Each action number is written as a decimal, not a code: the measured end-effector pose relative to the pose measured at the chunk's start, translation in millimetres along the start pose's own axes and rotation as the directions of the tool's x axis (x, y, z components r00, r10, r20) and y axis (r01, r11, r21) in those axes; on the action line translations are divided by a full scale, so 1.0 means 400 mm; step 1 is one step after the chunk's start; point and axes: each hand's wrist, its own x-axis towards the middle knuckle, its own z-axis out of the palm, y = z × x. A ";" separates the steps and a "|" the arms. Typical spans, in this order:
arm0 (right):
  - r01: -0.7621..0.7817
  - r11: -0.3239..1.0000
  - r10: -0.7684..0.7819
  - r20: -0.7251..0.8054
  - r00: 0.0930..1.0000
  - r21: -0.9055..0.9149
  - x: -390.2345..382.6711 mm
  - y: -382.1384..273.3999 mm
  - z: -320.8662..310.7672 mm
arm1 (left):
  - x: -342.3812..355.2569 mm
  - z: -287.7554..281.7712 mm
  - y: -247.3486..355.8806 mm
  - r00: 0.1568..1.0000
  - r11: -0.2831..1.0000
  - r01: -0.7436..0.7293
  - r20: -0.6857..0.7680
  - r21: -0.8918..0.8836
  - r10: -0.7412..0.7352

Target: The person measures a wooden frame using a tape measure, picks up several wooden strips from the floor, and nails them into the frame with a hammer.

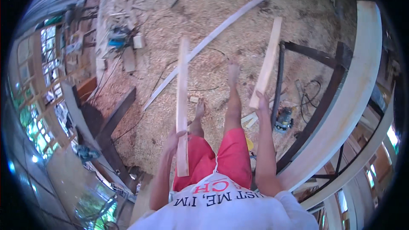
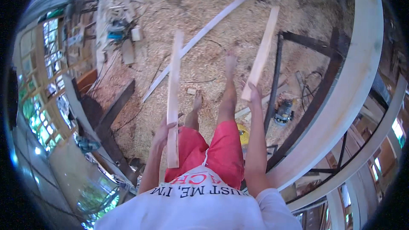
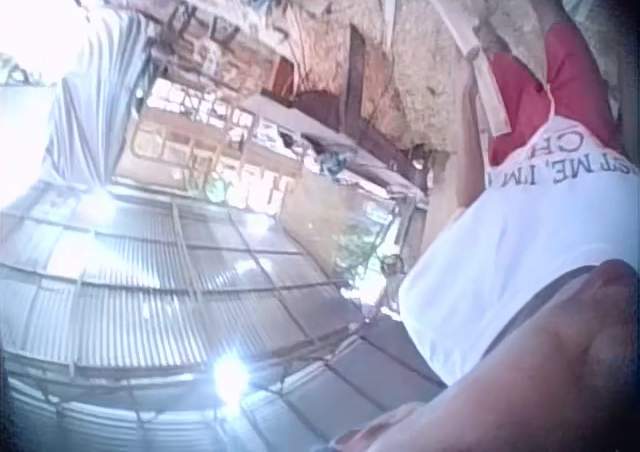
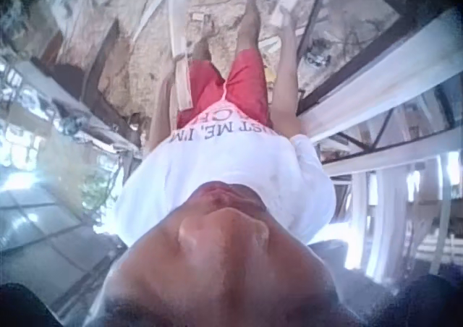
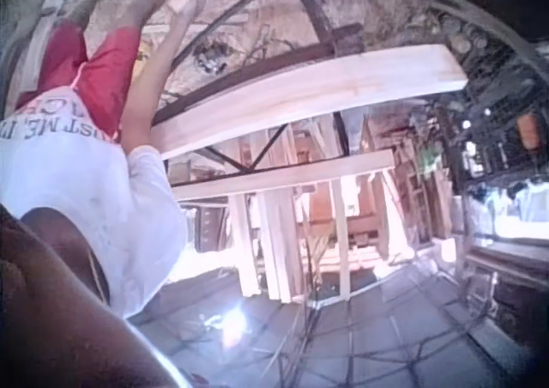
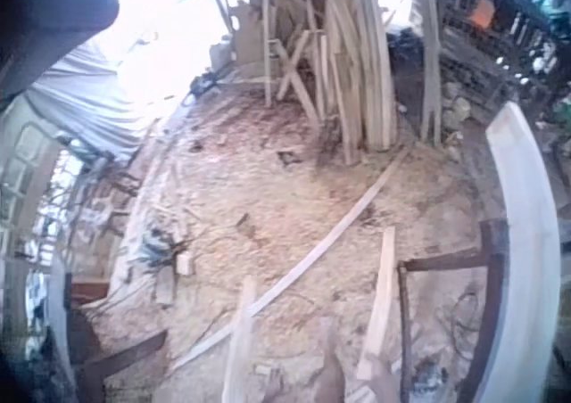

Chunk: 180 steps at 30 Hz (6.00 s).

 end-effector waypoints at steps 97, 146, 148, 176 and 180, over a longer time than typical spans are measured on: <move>0.717 0.676 -0.021 -0.968 0.251 0.172 -2.087 1.617 -0.347 | -0.711 0.018 -0.601 0.351 0.389 -0.919 0.575 0.062 0.739; 0.583 0.695 -0.715 -0.492 0.496 -0.421 -2.887 2.158 -2.357 | -1.294 -0.193 -3.002 0.288 0.237 -0.957 0.637 0.166 0.715; 0.535 0.637 -0.763 -0.359 0.537 -0.554 -2.954 2.124 -2.280 | -1.330 -0.168 -3.096 0.247 0.343 -0.939 0.638 -0.028 0.729; -0.193 0.188 -0.880 0.253 0.403 0.963 -2.766 1.946 -2.766 | -1.448 -0.205 -3.527 0.198 0.065 -0.980 0.909 0.187 0.367; 0.424 0.515 -0.647 0.013 0.763 0.745 -2.772 1.954 -2.794 | -1.499 -0.144 -3.651 0.176 0.168 -0.976 0.959 0.140 0.220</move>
